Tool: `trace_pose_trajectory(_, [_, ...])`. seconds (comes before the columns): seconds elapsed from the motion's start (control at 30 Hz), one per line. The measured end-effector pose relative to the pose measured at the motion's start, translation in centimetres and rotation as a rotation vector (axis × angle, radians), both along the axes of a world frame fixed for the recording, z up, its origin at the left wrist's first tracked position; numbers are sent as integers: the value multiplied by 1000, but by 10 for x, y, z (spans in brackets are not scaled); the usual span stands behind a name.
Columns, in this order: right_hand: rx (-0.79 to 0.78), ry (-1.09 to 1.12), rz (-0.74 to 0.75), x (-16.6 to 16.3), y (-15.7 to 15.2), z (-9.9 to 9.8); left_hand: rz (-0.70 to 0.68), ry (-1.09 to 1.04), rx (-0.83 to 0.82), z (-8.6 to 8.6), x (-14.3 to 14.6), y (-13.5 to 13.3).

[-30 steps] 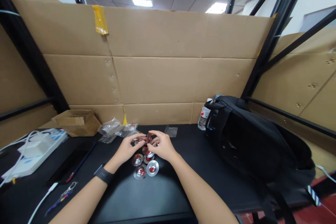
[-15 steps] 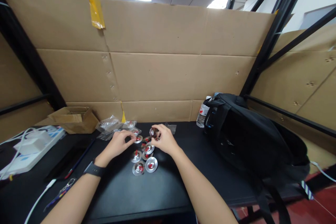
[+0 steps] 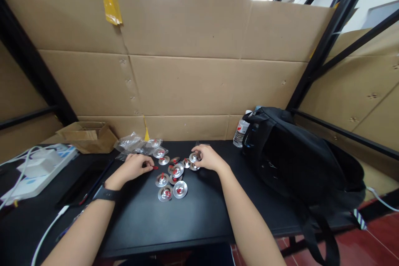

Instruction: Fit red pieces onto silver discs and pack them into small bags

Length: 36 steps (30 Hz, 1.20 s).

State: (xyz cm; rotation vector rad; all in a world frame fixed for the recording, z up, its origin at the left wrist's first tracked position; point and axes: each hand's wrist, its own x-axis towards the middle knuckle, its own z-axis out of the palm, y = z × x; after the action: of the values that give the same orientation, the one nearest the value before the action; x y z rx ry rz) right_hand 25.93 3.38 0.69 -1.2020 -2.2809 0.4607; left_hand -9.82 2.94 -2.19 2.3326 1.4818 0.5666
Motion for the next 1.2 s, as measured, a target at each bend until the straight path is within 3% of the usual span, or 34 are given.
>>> trace_pose_trajectory(0.47, [-5,-19,-40,7,3,-4,19,61,-26,-2,-2,0])
trace_pose_trajectory(0.6, [6,10,-69,11,3,-2,-33,36,-32,3,-2,-2])
trace_pose_trajectory(0.77, [103,262,-117,2,4,0,-143,-205,22,8,15,-6])
trace_pose_trajectory(0.93, [-64,651,56,-40,-9,-9,-104,-470,60,7,50,-14])
trace_pose_trajectory(1.07, [-98,705,137,-72,-27,-14,-153,-649,-2,-2,73,-16])
trace_pose_trajectory(1.2, [-74,683,134,-79,-37,-13,-160,-882,-98,-13,79,-13])
